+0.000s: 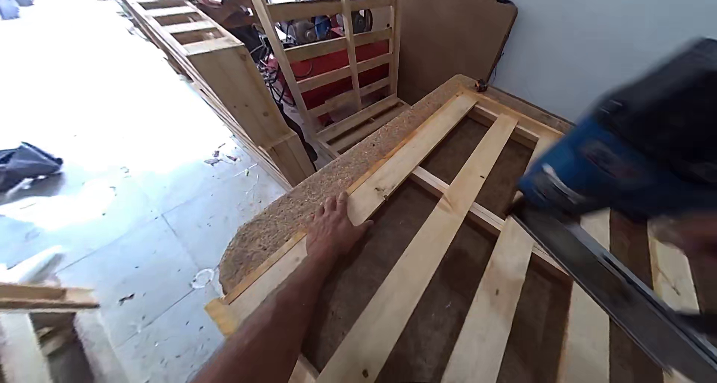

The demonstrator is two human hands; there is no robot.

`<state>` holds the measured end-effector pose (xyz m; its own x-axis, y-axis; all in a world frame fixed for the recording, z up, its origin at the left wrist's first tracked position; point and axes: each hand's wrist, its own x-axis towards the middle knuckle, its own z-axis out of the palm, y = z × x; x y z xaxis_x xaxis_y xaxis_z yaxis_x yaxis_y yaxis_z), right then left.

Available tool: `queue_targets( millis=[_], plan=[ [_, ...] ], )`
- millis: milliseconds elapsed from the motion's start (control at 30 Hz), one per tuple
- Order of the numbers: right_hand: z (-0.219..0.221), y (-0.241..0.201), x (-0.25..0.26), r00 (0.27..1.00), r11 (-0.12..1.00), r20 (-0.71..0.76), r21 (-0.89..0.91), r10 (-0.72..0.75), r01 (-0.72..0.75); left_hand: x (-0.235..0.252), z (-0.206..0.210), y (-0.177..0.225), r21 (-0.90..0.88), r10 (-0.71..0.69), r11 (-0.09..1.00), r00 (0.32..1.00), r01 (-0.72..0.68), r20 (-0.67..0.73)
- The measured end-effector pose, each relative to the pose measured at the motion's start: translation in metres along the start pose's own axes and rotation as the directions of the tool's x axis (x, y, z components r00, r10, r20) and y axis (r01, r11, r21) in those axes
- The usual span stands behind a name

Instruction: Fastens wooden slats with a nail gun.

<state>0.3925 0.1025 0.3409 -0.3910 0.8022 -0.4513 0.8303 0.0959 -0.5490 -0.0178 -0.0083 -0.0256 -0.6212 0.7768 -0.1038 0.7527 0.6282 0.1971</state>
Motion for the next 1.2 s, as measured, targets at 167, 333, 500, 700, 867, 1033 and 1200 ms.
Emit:
queue_targets(
  millis=[167,333,500,700,867,1033,1200],
  plan=[
    [0.035,-0.067,0.172,0.989,0.99,0.06,0.051,-0.135,0.132,0.004,0.005,-0.003,0.002,0.02,1.0,0.998,-0.02,-0.056],
    [0.073,-0.1,0.273,0.975,0.982,0.157,0.123,-0.161,0.142,0.003,0.003,-0.004,0.037,0.02,0.999,0.999,-0.019,-0.037],
    [0.097,-0.116,0.31,0.977,0.986,0.157,0.1,-0.145,0.13,0.004,0.006,-0.003,0.046,0.024,0.999,0.998,-0.021,-0.059],
    [0.111,-0.109,0.318,0.976,0.991,0.176,0.049,-0.13,0.124,0.003,0.007,-0.003,0.006,0.028,1.0,0.998,-0.028,-0.057],
    [0.114,-0.11,0.307,0.986,0.997,0.15,-0.033,-0.067,0.073,0.003,0.006,-0.004,0.019,0.034,0.999,0.998,-0.033,-0.062],
    [0.108,-0.102,0.306,0.978,0.998,0.205,-0.03,-0.042,0.049,0.005,0.007,-0.004,0.039,0.022,0.999,0.998,-0.02,-0.06],
    [0.104,-0.098,0.301,0.979,0.998,0.202,-0.054,-0.016,0.027,0.004,0.006,-0.003,0.034,0.008,0.999,0.999,-0.006,-0.047]
  ],
)
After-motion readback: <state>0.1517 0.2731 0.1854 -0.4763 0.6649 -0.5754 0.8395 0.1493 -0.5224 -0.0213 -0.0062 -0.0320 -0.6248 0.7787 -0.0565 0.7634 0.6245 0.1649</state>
